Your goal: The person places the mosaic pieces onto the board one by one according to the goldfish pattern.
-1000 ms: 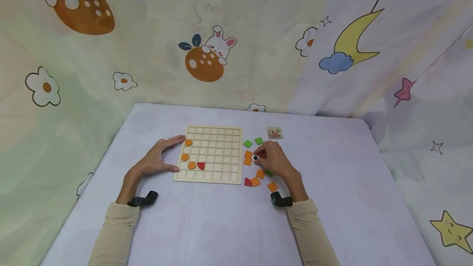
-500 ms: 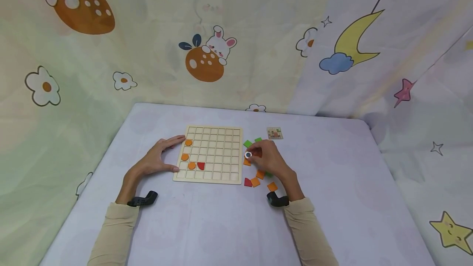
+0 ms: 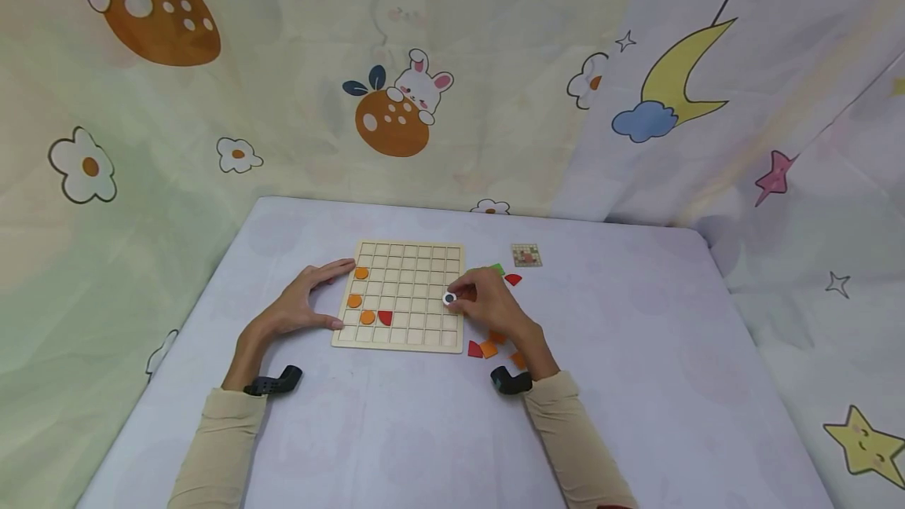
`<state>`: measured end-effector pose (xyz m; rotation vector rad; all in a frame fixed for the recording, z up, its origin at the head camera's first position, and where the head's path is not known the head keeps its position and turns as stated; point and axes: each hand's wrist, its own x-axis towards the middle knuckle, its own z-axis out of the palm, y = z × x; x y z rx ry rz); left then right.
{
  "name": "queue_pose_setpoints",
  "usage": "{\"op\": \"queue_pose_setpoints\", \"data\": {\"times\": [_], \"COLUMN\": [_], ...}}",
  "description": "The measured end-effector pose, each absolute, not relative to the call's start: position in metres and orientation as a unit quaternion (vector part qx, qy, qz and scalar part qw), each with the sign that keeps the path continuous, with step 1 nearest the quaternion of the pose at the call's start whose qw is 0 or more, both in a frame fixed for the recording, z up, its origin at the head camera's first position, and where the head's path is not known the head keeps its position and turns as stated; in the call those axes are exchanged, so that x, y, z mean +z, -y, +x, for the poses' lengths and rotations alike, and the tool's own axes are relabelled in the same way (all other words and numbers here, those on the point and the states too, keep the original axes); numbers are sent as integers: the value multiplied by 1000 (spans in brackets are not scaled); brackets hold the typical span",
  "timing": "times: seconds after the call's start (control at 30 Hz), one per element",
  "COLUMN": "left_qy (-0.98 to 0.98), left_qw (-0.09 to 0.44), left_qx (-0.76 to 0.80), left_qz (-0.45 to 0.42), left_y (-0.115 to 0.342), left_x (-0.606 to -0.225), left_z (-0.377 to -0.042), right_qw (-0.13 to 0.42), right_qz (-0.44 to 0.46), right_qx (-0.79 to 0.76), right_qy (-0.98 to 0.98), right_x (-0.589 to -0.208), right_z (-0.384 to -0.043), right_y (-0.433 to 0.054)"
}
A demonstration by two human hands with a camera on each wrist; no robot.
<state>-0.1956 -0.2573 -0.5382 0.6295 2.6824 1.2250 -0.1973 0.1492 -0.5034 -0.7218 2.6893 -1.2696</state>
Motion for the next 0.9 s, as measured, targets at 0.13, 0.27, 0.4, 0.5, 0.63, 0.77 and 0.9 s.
{"op": "queue_pose_setpoints", "data": {"times": [0.13,0.27,0.4,0.5,0.63,0.77,0.9], "left_qy": [-887,-889,-888,-887,-887,-888,-887], "left_qw": [65,64,64,66,67,69,70], "left_qx": [407,405,406,409,408,408,409], "left_qz": [208,206,206,205,204,201,201], "left_y": [257,258,258,257,256,257,257], "left_x": [-538,-539,-539,-539,-537,-537,-539], "left_z": [-196,-195,-196,-196,-196,-196,-196], "right_qw": [48,52,59,62,55,49,61], "right_qz": [-239,-252,-260,-262,-269,-281,-286], "right_qx": [-414,-422,-424,-419,-410,-411,-415], "right_qy": [-877,-869,-865,-867,-870,-866,-862], "right_x": [-504,-504,-504,-505,-506,-508,-508], "right_z": [-198,-199,-201,-202,-203,-205,-208], "right_y": [-140,-130,-121,-114,-104,-95,-86]}}
